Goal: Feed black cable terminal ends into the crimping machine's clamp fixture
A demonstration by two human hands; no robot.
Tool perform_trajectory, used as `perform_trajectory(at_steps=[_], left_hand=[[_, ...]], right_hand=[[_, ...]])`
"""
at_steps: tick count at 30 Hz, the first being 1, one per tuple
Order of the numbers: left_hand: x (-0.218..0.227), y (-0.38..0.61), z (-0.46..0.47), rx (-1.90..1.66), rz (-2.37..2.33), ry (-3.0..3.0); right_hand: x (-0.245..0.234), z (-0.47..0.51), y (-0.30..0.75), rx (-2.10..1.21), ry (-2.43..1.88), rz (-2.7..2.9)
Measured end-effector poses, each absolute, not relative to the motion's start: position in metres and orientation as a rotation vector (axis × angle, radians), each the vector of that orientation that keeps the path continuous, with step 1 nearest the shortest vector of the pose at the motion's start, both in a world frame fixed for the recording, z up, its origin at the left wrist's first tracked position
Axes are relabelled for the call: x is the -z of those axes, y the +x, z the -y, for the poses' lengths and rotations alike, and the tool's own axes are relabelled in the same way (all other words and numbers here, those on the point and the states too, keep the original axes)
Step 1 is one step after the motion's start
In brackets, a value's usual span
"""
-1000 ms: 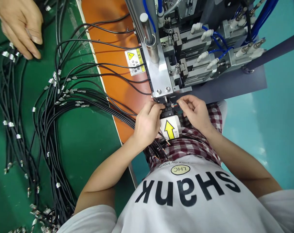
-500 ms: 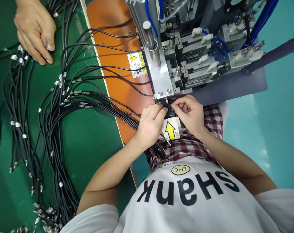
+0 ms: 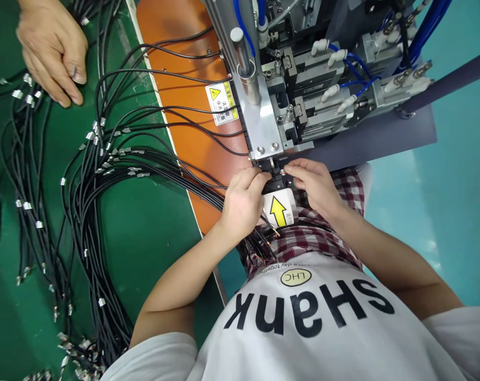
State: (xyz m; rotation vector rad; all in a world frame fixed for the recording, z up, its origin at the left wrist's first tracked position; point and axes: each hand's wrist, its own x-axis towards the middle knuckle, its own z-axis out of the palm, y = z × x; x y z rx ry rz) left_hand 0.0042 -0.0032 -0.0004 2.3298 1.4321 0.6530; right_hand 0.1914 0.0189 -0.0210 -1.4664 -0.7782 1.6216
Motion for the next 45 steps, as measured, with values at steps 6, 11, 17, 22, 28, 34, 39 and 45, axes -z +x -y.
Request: perform_trajectory(at_steps=[6, 11, 17, 22, 28, 34, 39, 45], left_hand=[[0.002, 0.005, 0.003, -0.651, -1.445, 2.340], [0.000, 0.006, 0.003, -0.698, -1.460, 2.391], [-0.007, 0.007, 0.007, -0.619, -1.598, 2.532], [-0.008, 0.006, 0.011, -0.605, -1.630, 2.600], [-0.003, 0.004, 0.006, -0.704, -1.513, 2.356], [-0.005, -0.012, 0.020, -0.737, -1.535, 2.289], [-0.003, -0.032, 0.041, -0.617, -1.571, 2.377], [-0.004, -0.035, 0.044, -0.589, -1.571, 2.385]], right_hand=[[0.025, -0.018, 0.196, -1.650, -1.447, 0.809], [0.024, -0.001, 0.209, -1.080, -1.461, 1.467], [0.024, 0.001, 0.217, -1.087, -1.498, 1.475], [0.030, -0.016, 0.211, -1.576, -1.442, 1.104], [0.030, -0.020, 0.203, -1.659, -1.436, 0.974], [0.026, -0.023, 0.203, -1.729, -1.391, 0.874], [0.027, -0.024, 0.203, -1.732, -1.405, 0.911], [0.024, -0.019, 0.208, -1.821, -1.373, 0.882]])
